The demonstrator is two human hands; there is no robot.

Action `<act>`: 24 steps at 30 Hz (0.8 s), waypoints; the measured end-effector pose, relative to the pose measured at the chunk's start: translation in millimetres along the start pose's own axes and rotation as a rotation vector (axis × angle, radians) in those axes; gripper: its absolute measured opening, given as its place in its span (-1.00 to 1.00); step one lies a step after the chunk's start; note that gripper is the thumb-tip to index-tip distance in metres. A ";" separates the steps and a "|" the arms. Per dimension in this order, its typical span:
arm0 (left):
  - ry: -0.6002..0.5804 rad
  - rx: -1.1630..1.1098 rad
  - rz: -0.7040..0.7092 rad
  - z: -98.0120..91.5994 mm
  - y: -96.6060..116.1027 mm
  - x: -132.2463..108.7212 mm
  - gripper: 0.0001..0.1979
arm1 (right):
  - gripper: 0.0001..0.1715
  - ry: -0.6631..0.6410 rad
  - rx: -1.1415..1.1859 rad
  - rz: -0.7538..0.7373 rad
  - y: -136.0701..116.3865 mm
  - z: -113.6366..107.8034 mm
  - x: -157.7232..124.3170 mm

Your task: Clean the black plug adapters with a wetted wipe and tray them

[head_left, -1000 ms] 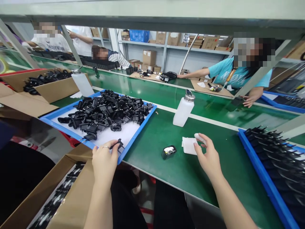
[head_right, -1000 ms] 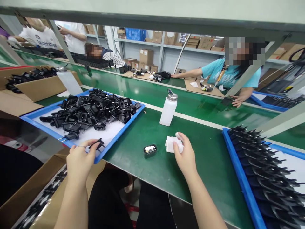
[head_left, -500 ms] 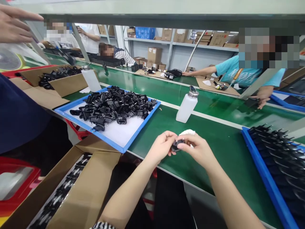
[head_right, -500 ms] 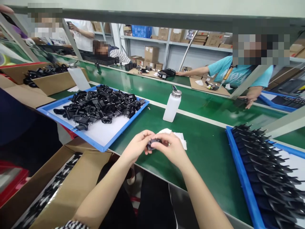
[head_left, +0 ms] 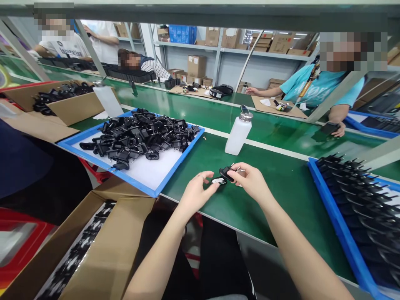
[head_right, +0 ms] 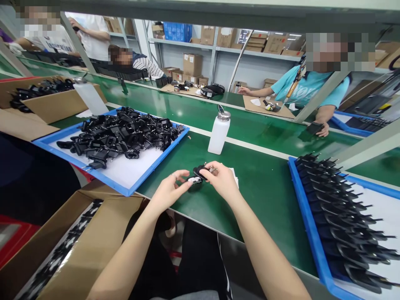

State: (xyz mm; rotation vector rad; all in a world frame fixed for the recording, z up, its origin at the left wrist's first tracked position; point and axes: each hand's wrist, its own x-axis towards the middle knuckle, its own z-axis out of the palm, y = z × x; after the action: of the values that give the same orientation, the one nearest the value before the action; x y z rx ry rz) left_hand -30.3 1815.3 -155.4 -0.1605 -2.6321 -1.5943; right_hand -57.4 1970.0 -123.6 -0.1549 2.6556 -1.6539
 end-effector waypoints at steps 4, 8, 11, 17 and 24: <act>-0.091 -0.029 0.002 13.9 -6.1 -6.8 -0.53 | -0.73 0.116 -0.234 -0.031 0.7 2.8 -3.3; -0.056 -0.074 -0.032 27.0 -2.6 -10.8 -0.46 | -0.71 0.200 -0.432 -0.102 -2.4 6.8 -12.2; 0.009 -0.064 -0.048 34.8 2.3 -10.3 -0.42 | -0.74 0.202 -0.530 -0.111 -4.7 10.0 -18.5; 0.080 -0.038 -0.050 44.3 6.7 -9.1 -0.51 | -0.77 0.188 -0.692 -0.074 -2.1 16.0 -23.1; 0.086 -0.046 -0.059 47.7 6.2 -9.0 -0.53 | -0.77 0.214 -0.757 -0.103 0.1 21.0 -25.6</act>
State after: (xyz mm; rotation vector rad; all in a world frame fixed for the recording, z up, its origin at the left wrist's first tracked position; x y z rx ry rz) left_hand -20.5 1859.8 -172.9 -0.0167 -2.5604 -1.6413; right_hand -30.6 1953.5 -134.1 -0.1186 3.3413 -0.6160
